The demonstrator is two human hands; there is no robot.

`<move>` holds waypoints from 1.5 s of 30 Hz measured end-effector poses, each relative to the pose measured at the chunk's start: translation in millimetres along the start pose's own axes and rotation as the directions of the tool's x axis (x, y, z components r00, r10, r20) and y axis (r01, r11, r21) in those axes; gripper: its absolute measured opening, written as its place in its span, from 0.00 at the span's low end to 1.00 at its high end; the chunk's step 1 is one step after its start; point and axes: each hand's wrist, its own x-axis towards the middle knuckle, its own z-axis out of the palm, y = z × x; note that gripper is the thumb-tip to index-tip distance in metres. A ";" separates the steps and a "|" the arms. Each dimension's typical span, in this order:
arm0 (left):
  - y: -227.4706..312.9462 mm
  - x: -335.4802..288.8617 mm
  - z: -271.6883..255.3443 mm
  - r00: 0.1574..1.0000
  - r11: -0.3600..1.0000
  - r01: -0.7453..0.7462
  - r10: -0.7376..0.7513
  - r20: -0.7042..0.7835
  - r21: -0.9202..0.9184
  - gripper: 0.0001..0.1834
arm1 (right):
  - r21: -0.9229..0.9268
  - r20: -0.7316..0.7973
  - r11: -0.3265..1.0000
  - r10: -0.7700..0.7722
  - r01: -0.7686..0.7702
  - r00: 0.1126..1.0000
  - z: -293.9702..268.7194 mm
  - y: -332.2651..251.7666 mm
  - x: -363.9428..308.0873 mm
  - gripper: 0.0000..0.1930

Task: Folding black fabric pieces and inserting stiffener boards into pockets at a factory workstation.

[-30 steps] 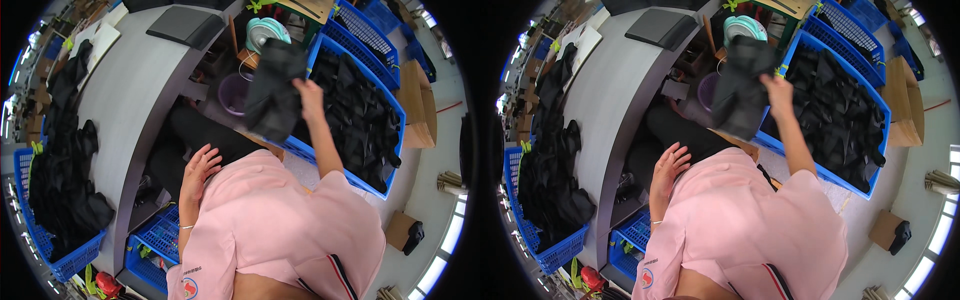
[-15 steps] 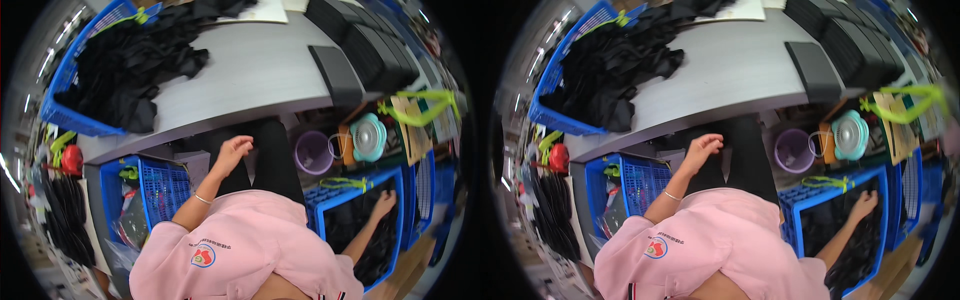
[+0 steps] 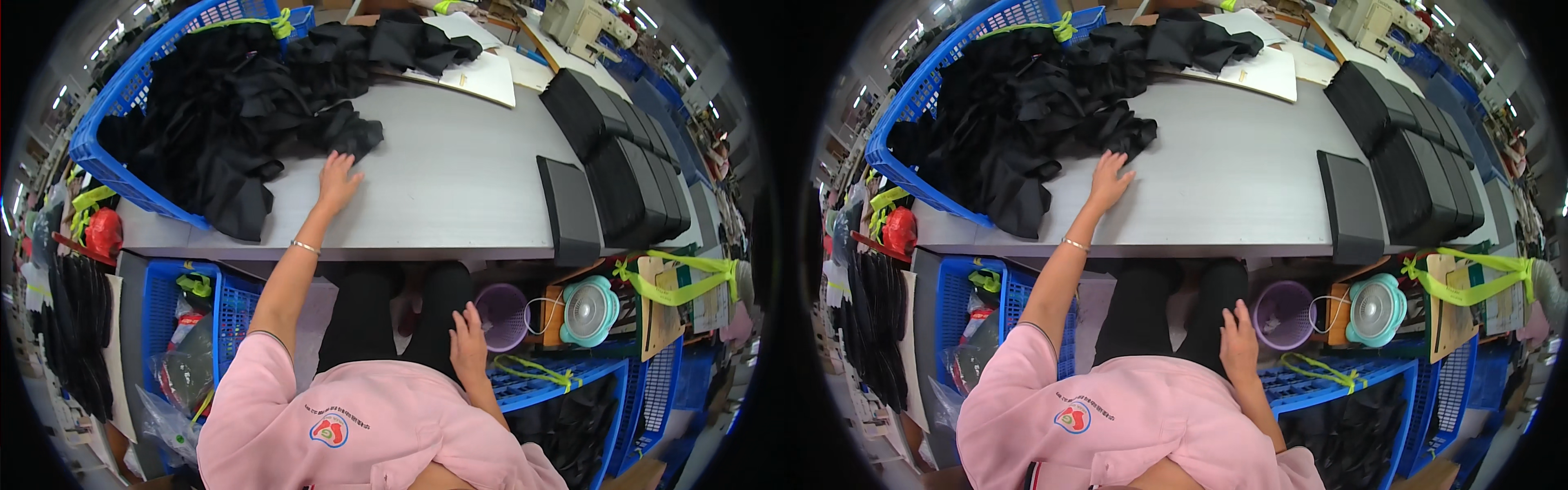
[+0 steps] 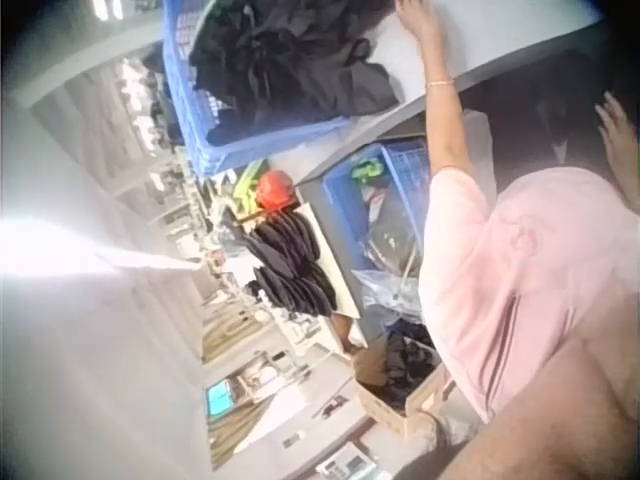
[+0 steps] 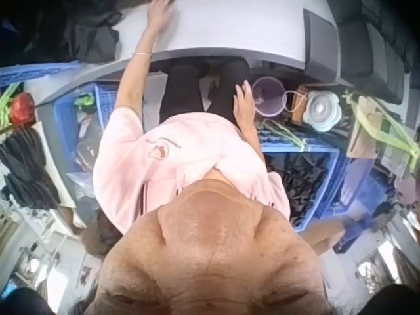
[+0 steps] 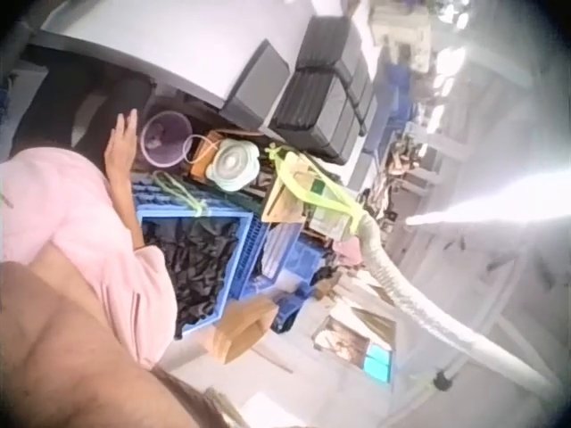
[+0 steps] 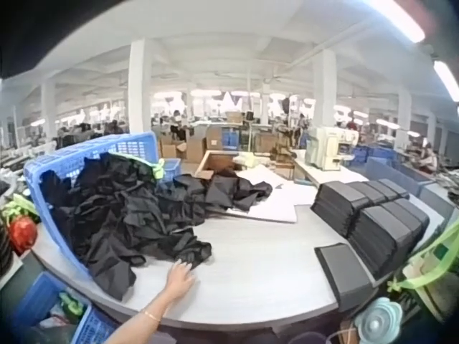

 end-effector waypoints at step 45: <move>296.0 -165.4 -63.5 0.853 0.750 -0.179 0.441 0.280 -0.636 0.03 | -0.019 -0.405 0.999 0.017 -0.027 0.914 3.9 16.6 94.1 0.10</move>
